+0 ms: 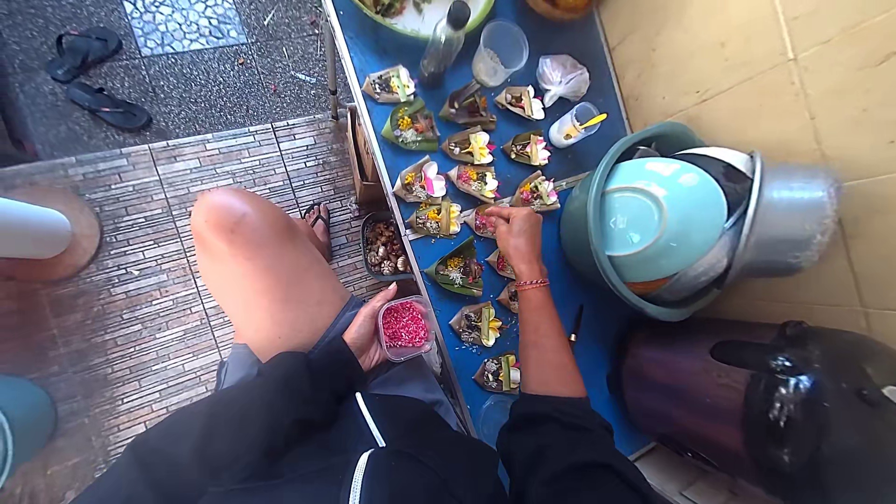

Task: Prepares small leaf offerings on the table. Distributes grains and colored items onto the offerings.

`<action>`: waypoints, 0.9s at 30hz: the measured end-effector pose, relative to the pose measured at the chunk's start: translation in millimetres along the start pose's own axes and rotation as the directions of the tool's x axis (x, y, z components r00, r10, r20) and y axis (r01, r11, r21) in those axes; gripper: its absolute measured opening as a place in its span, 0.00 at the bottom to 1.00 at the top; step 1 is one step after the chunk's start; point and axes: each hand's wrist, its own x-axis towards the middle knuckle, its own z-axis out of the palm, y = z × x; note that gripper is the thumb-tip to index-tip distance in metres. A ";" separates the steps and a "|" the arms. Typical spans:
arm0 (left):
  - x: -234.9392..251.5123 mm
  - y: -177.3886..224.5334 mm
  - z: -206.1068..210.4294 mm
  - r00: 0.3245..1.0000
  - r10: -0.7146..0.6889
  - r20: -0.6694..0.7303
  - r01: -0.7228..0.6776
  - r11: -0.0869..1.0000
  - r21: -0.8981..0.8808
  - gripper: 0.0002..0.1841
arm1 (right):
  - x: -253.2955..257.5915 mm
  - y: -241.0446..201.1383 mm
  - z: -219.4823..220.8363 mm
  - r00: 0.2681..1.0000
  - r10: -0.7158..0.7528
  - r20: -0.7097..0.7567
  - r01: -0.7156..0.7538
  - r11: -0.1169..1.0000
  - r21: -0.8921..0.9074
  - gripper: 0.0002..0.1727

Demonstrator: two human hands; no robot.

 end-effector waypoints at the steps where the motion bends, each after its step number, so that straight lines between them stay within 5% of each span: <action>1: -0.2 0.3 0.2 1.000 -0.001 -0.002 0.001 1.000 -0.002 0.33 | 0.3 -0.3 1.2 1.000 -0.011 -0.010 0.011 1.000 -0.011 0.13; 14: 0.5 0.7 -3.5 0.999 0.000 0.044 0.001 1.000 -0.031 0.35 | -21.6 -15.1 -14.3 0.988 -0.051 -0.144 0.065 0.993 0.096 0.08; 21: 1.5 -0.8 -1.9 1.000 0.027 0.005 -0.027 1.000 -0.009 0.36 | -154.5 -84.6 -21.7 0.900 -0.437 -0.011 0.383 0.777 0.499 0.07; 24: 1.4 -2.8 -3.2 0.999 0.052 -0.003 -0.052 0.999 0.014 0.36 | -183.8 -97.7 2.2 0.808 -0.589 0.011 0.557 0.770 0.313 0.12; 27: 0.8 -4.7 -5.8 0.997 0.071 0.028 -0.072 0.996 0.050 0.36 | -196.6 -103.2 23.9 0.810 -0.587 0.018 0.583 0.808 0.088 0.13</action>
